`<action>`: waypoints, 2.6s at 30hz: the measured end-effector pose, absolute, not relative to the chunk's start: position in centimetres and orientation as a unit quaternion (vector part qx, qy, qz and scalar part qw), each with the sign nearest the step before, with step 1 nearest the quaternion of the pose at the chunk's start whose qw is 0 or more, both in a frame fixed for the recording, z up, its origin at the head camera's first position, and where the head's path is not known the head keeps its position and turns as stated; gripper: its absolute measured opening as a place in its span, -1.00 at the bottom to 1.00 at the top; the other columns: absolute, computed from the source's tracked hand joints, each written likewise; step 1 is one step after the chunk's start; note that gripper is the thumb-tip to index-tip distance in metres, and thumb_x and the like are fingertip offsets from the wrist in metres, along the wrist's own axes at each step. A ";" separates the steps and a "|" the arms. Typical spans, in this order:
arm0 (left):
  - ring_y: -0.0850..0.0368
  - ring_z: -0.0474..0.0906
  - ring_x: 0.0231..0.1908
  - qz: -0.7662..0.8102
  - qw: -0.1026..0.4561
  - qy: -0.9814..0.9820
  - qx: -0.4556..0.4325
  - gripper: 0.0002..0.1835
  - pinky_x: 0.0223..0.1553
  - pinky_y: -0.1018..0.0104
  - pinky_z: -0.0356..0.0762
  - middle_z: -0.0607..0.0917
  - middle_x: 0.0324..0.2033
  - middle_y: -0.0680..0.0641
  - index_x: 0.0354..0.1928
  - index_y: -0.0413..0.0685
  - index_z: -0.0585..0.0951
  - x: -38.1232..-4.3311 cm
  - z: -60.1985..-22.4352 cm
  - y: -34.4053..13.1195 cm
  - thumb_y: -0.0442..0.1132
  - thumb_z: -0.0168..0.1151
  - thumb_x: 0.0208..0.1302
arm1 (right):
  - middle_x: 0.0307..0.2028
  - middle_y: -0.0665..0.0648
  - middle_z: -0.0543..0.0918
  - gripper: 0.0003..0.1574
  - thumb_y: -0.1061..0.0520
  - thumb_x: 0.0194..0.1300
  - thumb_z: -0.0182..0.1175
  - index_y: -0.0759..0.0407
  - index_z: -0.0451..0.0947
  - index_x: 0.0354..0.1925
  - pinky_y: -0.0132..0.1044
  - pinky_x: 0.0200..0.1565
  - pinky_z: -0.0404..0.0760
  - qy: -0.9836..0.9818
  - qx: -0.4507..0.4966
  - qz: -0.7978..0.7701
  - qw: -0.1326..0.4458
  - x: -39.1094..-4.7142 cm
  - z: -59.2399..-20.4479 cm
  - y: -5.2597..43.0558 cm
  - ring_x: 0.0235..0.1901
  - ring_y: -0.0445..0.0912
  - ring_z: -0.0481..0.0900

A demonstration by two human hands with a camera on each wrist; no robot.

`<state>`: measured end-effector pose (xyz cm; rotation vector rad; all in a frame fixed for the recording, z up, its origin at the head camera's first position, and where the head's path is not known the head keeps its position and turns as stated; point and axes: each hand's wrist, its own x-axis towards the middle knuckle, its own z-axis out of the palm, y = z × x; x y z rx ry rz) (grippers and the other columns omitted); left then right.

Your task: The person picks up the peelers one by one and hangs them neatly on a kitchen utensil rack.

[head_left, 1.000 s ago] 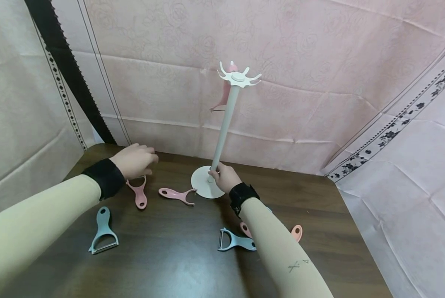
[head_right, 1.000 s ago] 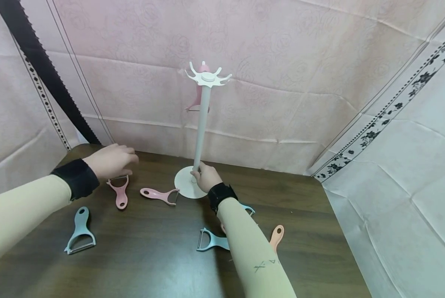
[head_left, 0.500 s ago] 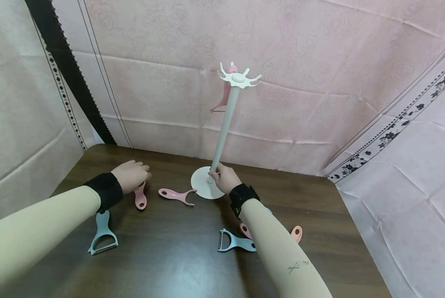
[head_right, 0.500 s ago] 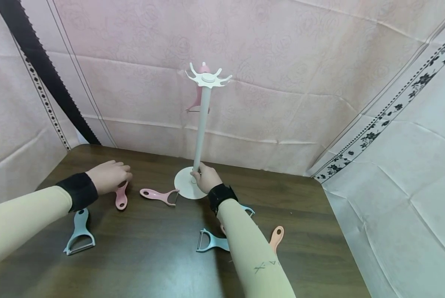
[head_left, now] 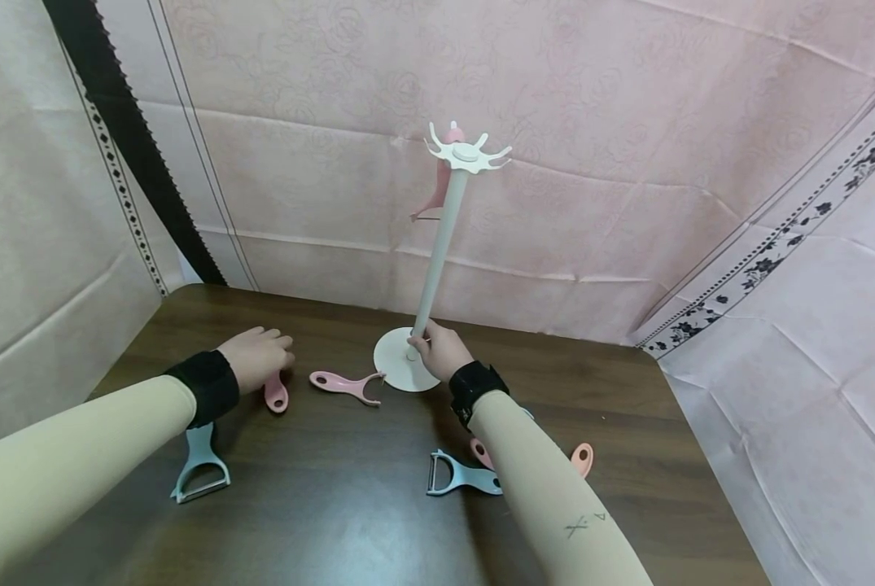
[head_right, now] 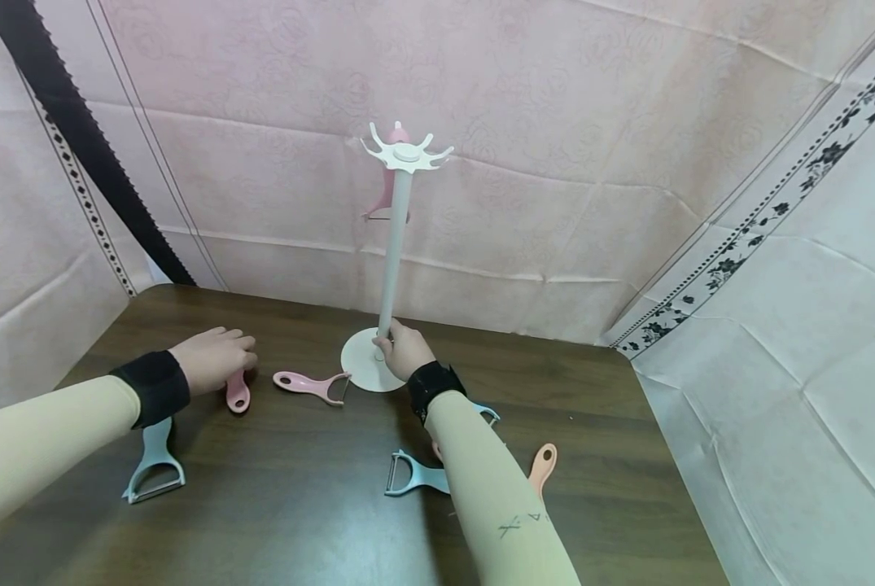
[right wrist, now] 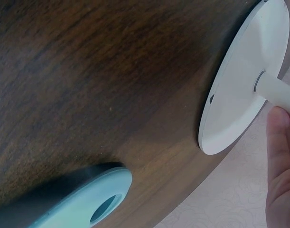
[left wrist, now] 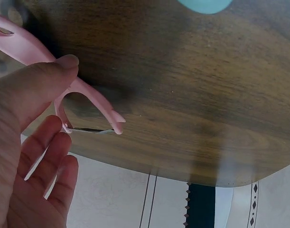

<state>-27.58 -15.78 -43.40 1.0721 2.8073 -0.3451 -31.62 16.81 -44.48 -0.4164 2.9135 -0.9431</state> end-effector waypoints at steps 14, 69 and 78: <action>-0.16 0.57 -0.14 -0.142 0.018 0.910 0.388 -0.86 0.03 -0.13 0.40 0.69 -0.24 -0.15 -0.50 -0.01 0.70 -27.1 -43.4 -15.6 -0.44 0.39 0.02 | -0.27 0.03 0.65 -0.75 0.01 0.45 0.06 0.14 0.50 -0.05 -0.20 -0.18 0.58 0.941 -0.142 -0.307 0.023 -31.6 -44.5 16.9 -0.22 -0.13 0.62; 0.06 0.47 -0.55 0.097 -0.120 0.956 0.251 -0.96 -0.44 0.09 0.53 0.51 -0.52 -0.10 -0.41 -0.27 0.62 -29.5 -36.1 -14.9 -0.42 0.25 0.15 | -0.20 0.11 0.67 -0.74 0.05 0.45 0.08 0.16 0.49 -0.01 -0.17 -0.15 0.58 0.939 -0.137 -0.316 0.017 -31.1 -44.1 16.6 -0.17 -0.08 0.64; 0.01 0.45 -0.51 0.142 -0.127 0.955 0.227 -0.90 -0.42 0.13 0.48 0.56 -0.48 -0.12 -0.36 -0.26 0.65 -29.7 -32.8 -13.7 -0.37 0.19 0.23 | -0.16 0.11 0.67 -0.74 0.04 0.45 0.07 0.14 0.49 -0.01 -0.15 -0.10 0.58 0.938 -0.132 -0.320 0.022 -31.0 -44.2 16.4 -0.12 -0.06 0.64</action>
